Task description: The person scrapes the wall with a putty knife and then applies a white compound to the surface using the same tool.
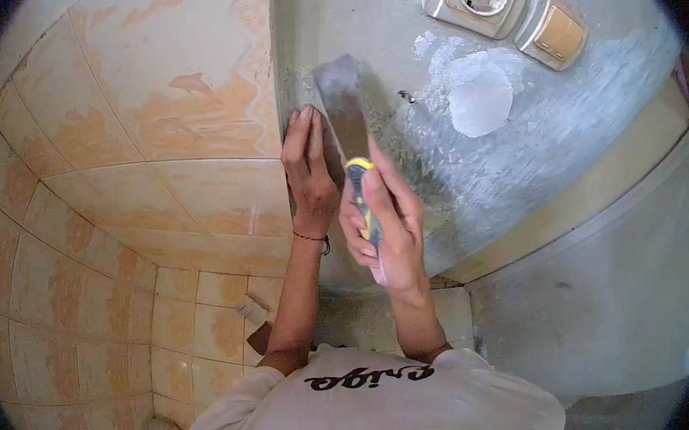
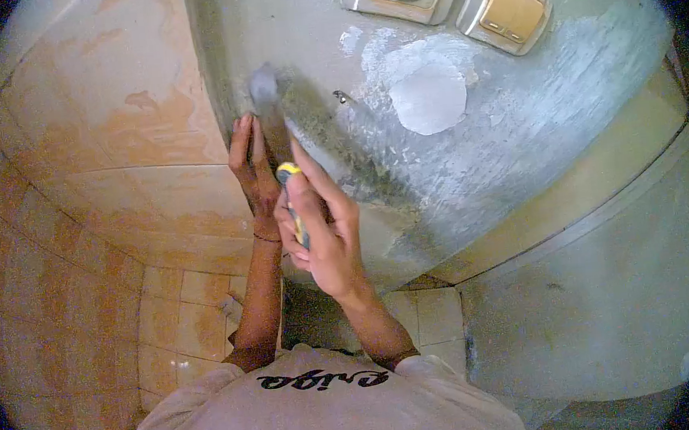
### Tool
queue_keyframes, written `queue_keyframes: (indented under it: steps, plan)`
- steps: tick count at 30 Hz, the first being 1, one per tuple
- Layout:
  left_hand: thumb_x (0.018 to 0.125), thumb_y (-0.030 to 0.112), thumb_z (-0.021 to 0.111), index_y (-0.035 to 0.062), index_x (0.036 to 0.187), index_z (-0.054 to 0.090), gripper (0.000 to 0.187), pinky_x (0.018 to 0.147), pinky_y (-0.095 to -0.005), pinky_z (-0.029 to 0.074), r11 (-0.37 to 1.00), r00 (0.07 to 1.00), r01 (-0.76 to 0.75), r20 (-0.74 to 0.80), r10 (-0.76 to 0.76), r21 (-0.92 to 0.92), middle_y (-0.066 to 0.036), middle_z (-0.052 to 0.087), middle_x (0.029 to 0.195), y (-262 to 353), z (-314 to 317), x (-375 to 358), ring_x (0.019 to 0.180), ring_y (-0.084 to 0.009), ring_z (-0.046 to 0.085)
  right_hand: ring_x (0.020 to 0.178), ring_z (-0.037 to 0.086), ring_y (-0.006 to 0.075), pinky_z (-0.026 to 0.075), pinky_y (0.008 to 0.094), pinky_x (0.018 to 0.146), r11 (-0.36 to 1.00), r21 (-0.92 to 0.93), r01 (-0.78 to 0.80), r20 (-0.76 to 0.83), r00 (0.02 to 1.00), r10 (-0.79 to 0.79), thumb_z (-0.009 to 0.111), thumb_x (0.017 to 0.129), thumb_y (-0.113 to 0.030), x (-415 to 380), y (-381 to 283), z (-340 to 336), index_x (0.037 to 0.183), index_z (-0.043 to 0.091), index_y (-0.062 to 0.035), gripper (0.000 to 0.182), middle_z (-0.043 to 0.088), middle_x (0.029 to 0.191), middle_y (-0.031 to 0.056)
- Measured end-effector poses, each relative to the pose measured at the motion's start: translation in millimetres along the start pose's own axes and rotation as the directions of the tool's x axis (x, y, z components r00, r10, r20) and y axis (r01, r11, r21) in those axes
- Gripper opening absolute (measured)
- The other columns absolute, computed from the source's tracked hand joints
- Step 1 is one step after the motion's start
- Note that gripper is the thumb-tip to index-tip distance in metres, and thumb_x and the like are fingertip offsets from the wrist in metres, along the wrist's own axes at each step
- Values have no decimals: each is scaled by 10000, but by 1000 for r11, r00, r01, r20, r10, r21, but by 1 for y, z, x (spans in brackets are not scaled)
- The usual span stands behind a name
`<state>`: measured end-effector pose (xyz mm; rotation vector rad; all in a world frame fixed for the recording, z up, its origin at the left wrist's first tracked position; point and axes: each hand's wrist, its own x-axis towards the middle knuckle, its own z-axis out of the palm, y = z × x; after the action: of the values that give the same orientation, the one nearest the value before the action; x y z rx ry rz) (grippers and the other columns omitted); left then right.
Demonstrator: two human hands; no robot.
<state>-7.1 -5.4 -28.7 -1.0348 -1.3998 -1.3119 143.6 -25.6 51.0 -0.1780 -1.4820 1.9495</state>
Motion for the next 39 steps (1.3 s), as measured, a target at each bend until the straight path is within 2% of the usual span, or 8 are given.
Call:
queue_keyframes:
  steps: [4, 18, 20, 24, 29, 32, 34, 39]
  plan:
    - [836, -62, 622, -43, 1387, 490, 567, 1128, -446, 398, 1000, 999, -9, -33, 10, 14, -169, 456, 1413, 1, 2, 2, 1325, -346, 455, 438, 328, 22, 214, 162, 353, 1000, -18, -14, -43, 999, 14, 439, 1071, -271, -3, 0, 4, 1539, 339, -137, 497, 437, 697, 6]
    - [826, -85, 622, -40, 1375, 502, 564, 1123, -441, 405, 1000, 1000, 19, -13, -19, -6, -166, 456, 1414, 4, 2, 1, 1326, -347, 454, 434, 336, 22, 217, 171, 351, 998, -39, 43, -21, 999, -44, 439, 1071, -264, 1, 8, 7, 1528, 361, -130, 483, 453, 699, 11]
    - [823, -86, 624, -35, 1380, 500, 573, 1129, -440, 400, 1000, 998, -5, -68, 4, -19, -166, 457, 1420, 4, 4, 3, 1327, -338, 456, 433, 337, 23, 217, 172, 351, 997, -65, 36, -23, 999, -38, 436, 1072, -260, 0, 7, 4, 1529, 360, -130, 481, 454, 699, 10]
    - [831, -78, 622, -37, 1379, 501, 562, 1132, -438, 398, 1000, 998, -9, -54, 10, 11, -164, 463, 1414, -1, 4, 2, 1330, -332, 453, 434, 335, 24, 219, 172, 352, 994, -99, 40, -6, 999, -41, 434, 1071, -253, 2, 6, 6, 1530, 357, -129, 481, 454, 698, 6]
    - [837, -5, 652, -44, 1392, 482, 582, 1126, -444, 396, 1000, 999, -24, -41, 24, -10, -170, 472, 1407, 0, 3, 3, 1328, -337, 453, 435, 338, 26, 224, 174, 351, 993, -72, 89, -6, 996, -90, 444, 1069, -257, 3, 13, -2, 1527, 360, -118, 486, 448, 689, 3]
    - [830, 14, 665, -41, 1396, 478, 598, 1120, -448, 393, 999, 998, -50, -50, 49, -15, -174, 475, 1407, -3, 5, 3, 1326, -339, 453, 438, 344, 26, 227, 174, 352, 991, -133, 32, -23, 999, -35, 444, 1069, -257, 1, 8, -1, 1525, 362, -112, 486, 449, 684, 5]
    - [836, 29, 665, -42, 1393, 480, 592, 1118, -446, 393, 999, 997, -52, -52, 52, 6, -175, 472, 1410, -4, 5, 2, 1324, -338, 454, 440, 347, 25, 228, 173, 355, 977, -180, 115, -18, 993, -120, 449, 1068, -262, 1, 15, 1, 1522, 366, -107, 488, 450, 683, 5]
    - [857, 82, 662, -45, 1390, 483, 577, 1113, -442, 396, 999, 997, -42, -64, 42, 8, -177, 466, 1416, -2, 6, 3, 1313, -343, 463, 440, 343, 25, 219, 176, 354, 985, -138, 103, -24, 994, -107, 456, 1065, -273, 2, 10, 0, 1515, 379, -97, 489, 455, 687, 8]
